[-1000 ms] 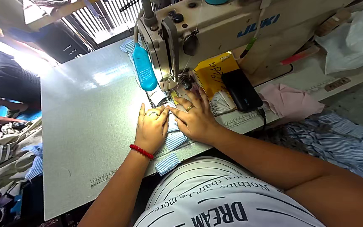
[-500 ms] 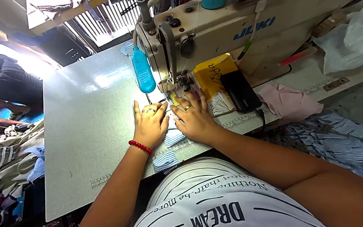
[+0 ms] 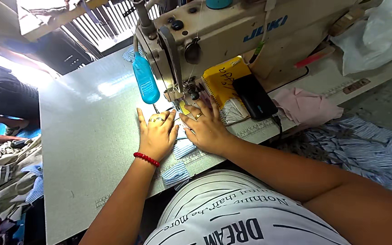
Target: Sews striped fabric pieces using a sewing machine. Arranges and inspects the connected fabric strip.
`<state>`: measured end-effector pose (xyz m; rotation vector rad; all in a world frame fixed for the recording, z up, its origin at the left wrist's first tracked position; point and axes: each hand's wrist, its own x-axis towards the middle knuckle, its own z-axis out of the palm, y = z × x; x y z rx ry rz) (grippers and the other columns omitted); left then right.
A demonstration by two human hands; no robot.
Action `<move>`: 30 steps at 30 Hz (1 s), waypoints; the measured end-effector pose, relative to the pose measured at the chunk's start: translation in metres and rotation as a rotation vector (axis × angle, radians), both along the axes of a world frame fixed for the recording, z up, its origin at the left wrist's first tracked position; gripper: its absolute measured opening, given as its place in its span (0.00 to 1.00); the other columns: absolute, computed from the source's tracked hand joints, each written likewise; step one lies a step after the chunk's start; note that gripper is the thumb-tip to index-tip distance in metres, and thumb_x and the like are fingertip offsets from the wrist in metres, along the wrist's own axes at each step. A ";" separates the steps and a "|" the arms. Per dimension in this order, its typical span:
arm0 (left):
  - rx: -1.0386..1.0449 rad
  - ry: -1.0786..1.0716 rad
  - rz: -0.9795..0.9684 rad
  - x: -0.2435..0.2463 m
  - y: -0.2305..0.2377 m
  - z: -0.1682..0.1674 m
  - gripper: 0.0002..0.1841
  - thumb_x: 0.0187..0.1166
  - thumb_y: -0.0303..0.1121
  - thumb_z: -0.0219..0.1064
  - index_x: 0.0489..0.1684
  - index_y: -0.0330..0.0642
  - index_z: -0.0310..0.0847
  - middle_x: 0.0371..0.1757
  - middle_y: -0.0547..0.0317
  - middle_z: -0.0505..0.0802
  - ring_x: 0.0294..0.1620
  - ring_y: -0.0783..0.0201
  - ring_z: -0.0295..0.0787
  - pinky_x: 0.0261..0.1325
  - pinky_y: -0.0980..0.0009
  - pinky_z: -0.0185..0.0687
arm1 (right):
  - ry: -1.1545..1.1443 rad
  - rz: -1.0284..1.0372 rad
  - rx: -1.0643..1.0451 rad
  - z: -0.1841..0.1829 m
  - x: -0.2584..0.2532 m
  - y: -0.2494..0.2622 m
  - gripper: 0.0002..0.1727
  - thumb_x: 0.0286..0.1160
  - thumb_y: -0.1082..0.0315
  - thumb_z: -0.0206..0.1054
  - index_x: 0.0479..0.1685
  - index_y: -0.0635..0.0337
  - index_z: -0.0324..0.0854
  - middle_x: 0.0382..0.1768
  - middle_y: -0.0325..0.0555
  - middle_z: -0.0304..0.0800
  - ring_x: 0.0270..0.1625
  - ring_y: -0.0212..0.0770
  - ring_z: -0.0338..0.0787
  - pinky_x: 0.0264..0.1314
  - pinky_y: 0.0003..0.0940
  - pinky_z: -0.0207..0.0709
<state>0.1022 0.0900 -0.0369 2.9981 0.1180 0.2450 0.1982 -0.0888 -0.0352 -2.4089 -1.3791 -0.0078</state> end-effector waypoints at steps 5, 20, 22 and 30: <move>0.006 0.024 0.007 0.003 0.002 0.001 0.30 0.89 0.51 0.41 0.83 0.51 0.77 0.76 0.54 0.86 0.81 0.48 0.76 0.86 0.22 0.23 | 0.000 0.001 0.035 -0.002 0.001 0.000 0.27 0.86 0.51 0.51 0.77 0.45 0.82 0.83 0.49 0.75 0.94 0.61 0.54 0.89 0.78 0.29; -0.021 0.021 -0.018 0.019 0.026 0.002 0.29 0.89 0.51 0.43 0.82 0.53 0.78 0.76 0.54 0.86 0.82 0.47 0.75 0.85 0.22 0.24 | 0.007 -0.025 0.199 -0.006 0.004 -0.003 0.22 0.83 0.60 0.51 0.63 0.48 0.90 0.75 0.51 0.83 0.90 0.63 0.62 0.90 0.72 0.42; -0.025 0.023 -0.013 0.021 0.028 0.003 0.29 0.89 0.51 0.43 0.81 0.52 0.78 0.76 0.53 0.86 0.82 0.47 0.75 0.85 0.22 0.25 | 0.001 -0.027 0.194 -0.006 0.004 -0.003 0.22 0.83 0.59 0.51 0.63 0.49 0.90 0.74 0.51 0.83 0.89 0.63 0.63 0.90 0.71 0.44; -0.181 -0.083 0.104 0.009 0.011 0.005 0.29 0.92 0.47 0.42 0.81 0.43 0.76 0.81 0.50 0.81 0.86 0.47 0.71 0.88 0.25 0.27 | -0.013 -0.023 0.319 -0.006 0.003 -0.005 0.22 0.80 0.63 0.53 0.64 0.54 0.89 0.69 0.52 0.87 0.85 0.63 0.70 0.87 0.69 0.52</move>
